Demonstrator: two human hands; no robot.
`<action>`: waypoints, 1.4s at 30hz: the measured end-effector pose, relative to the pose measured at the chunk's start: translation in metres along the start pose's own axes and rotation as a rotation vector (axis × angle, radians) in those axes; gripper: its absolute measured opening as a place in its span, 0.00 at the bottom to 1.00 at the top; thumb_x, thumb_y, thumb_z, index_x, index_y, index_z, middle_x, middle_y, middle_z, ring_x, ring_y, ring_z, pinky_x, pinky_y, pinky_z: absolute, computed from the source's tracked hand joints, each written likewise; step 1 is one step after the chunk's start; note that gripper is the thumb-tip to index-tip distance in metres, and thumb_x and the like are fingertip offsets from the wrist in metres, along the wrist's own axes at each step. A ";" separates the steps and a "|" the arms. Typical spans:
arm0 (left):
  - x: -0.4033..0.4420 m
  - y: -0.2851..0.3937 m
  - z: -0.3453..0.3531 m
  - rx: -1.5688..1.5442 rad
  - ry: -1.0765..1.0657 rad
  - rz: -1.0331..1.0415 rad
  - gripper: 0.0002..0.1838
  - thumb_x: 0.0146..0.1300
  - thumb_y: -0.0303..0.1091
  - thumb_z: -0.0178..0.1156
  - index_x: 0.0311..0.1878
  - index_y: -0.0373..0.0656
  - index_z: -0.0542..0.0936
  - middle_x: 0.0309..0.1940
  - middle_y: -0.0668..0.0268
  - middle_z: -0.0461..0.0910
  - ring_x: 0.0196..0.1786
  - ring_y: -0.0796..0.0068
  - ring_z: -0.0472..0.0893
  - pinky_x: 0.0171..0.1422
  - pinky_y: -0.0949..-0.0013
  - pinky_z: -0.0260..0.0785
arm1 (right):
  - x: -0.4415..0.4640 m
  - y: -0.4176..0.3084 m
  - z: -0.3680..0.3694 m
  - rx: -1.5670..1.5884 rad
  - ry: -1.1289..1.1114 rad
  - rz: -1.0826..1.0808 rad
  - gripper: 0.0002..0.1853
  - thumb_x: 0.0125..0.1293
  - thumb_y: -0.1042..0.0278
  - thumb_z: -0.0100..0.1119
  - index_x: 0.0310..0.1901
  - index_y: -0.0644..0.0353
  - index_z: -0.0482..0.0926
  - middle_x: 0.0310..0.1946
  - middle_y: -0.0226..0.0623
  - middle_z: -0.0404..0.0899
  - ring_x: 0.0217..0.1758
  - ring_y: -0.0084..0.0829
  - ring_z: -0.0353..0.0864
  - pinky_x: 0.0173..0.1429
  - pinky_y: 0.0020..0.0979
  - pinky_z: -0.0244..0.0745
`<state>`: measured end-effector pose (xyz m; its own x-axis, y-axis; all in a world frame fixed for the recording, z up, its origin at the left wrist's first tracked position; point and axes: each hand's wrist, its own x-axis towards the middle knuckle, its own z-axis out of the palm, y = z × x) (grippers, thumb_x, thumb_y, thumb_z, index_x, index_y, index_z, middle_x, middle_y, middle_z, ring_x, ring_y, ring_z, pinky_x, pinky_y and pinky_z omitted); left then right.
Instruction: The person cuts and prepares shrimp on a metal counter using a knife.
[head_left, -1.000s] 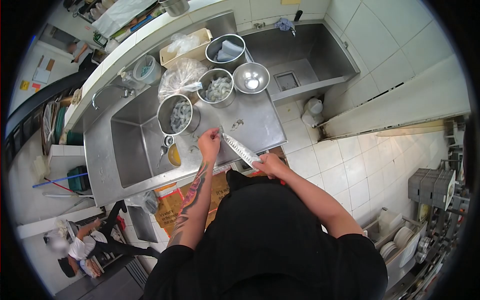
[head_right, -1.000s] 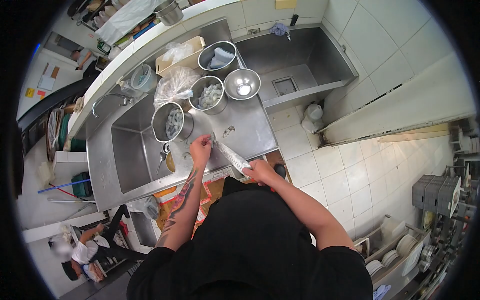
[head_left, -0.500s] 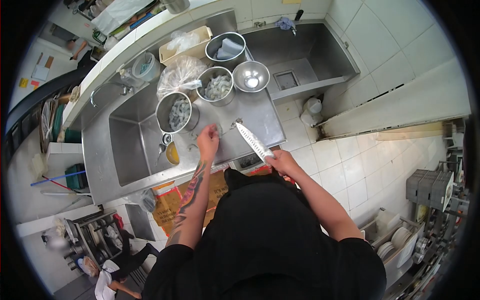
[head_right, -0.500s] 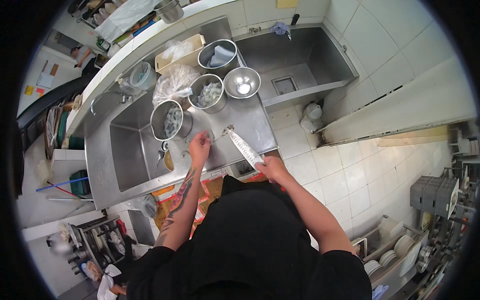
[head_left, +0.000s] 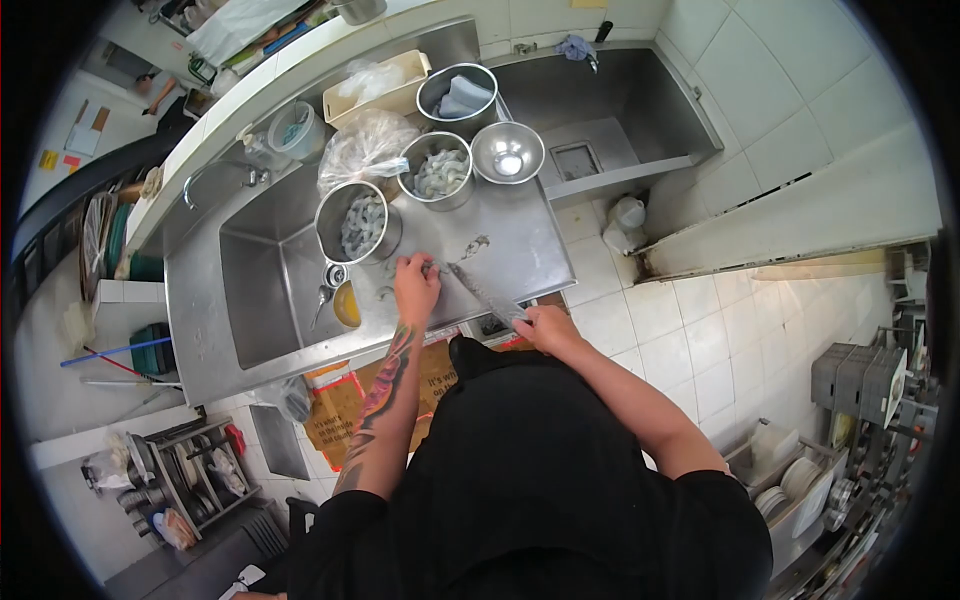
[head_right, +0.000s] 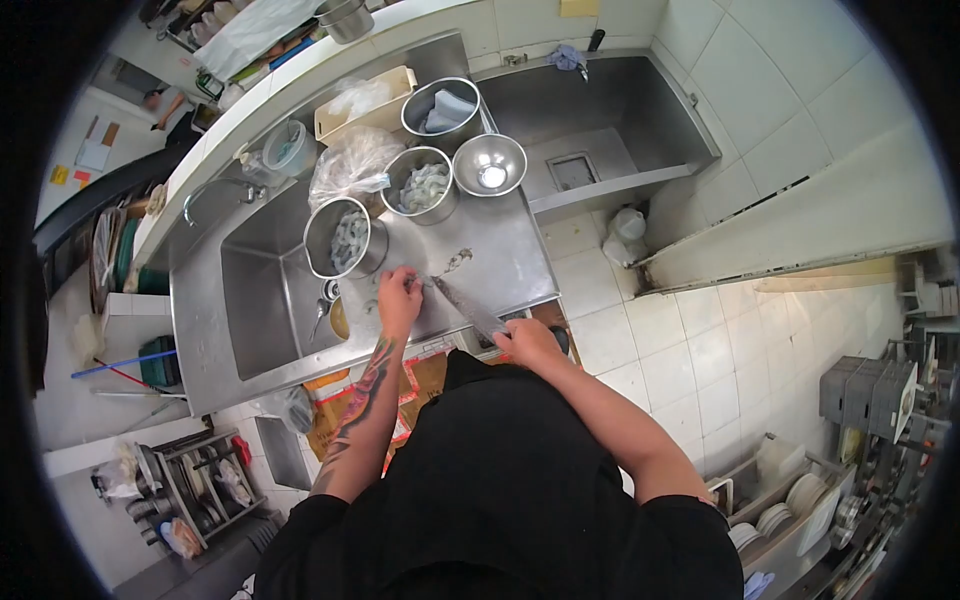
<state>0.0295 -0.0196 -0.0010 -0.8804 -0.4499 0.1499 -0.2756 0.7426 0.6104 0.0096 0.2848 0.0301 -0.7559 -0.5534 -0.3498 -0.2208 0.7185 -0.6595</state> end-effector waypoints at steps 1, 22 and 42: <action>0.000 0.001 0.000 0.012 -0.001 -0.038 0.10 0.65 0.28 0.72 0.49 0.44 0.86 0.43 0.55 0.79 0.38 0.56 0.84 0.47 0.55 0.78 | 0.001 0.001 -0.001 -0.003 -0.002 -0.004 0.25 0.73 0.45 0.63 0.33 0.64 0.82 0.33 0.55 0.85 0.41 0.59 0.85 0.49 0.55 0.78; 0.079 0.076 -0.044 -0.757 0.243 -0.020 0.11 0.78 0.33 0.66 0.55 0.36 0.82 0.39 0.67 0.83 0.36 0.81 0.82 0.38 0.74 0.76 | 0.000 0.014 -0.021 0.175 -0.055 0.166 0.26 0.76 0.45 0.63 0.39 0.66 0.86 0.24 0.47 0.85 0.19 0.39 0.84 0.34 0.44 0.81; -0.027 -0.068 -0.075 0.302 0.084 -0.009 0.16 0.60 0.22 0.65 0.52 0.44 0.85 0.50 0.54 0.82 0.55 0.46 0.82 0.58 0.50 0.77 | 0.012 0.007 -0.015 0.197 -0.196 0.161 0.24 0.77 0.46 0.62 0.48 0.64 0.88 0.25 0.45 0.85 0.18 0.36 0.84 0.32 0.43 0.81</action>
<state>0.1011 -0.0949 0.0119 -0.8458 -0.4873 0.2171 -0.3966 0.8465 0.3550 -0.0102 0.2896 0.0309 -0.6338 -0.5239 -0.5691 0.0299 0.7185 -0.6948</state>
